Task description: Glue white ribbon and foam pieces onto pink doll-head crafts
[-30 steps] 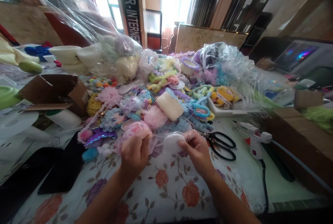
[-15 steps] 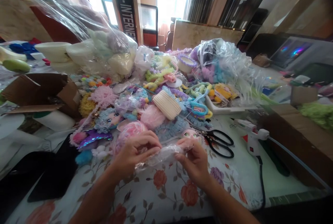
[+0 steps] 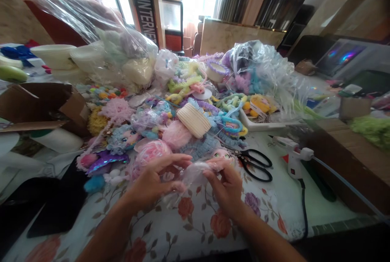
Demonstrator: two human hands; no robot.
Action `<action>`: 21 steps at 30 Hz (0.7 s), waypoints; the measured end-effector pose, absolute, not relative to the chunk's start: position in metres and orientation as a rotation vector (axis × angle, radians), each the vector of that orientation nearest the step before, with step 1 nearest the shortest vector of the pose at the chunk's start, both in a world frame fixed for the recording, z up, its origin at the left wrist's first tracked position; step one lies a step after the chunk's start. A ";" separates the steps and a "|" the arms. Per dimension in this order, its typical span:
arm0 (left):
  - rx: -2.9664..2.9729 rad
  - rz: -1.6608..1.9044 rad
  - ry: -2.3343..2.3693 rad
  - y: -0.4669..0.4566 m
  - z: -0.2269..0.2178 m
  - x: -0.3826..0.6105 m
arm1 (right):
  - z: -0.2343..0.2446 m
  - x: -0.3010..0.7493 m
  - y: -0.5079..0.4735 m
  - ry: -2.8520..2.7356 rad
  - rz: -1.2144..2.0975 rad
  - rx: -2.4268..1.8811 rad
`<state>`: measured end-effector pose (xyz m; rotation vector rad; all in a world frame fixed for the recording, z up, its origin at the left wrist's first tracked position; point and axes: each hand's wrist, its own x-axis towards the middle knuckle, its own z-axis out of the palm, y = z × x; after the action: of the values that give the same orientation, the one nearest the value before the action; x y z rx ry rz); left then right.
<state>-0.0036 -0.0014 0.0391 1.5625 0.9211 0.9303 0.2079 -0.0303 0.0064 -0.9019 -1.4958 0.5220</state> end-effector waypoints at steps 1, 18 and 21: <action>1.539 0.938 0.984 -0.002 0.037 -0.001 | 0.006 0.207 -0.031 -1.524 0.489 -0.905; 1.703 0.915 1.006 -0.003 0.038 0.020 | -0.001 0.207 -0.030 -1.414 0.407 -1.015; 1.682 0.801 0.916 -0.001 0.037 0.023 | 0.002 0.209 -0.033 -1.527 0.361 -0.954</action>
<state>0.0227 -0.0011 0.0369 1.6820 0.9155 0.8013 0.2087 -0.0331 0.0018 -0.9541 -1.5267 0.3605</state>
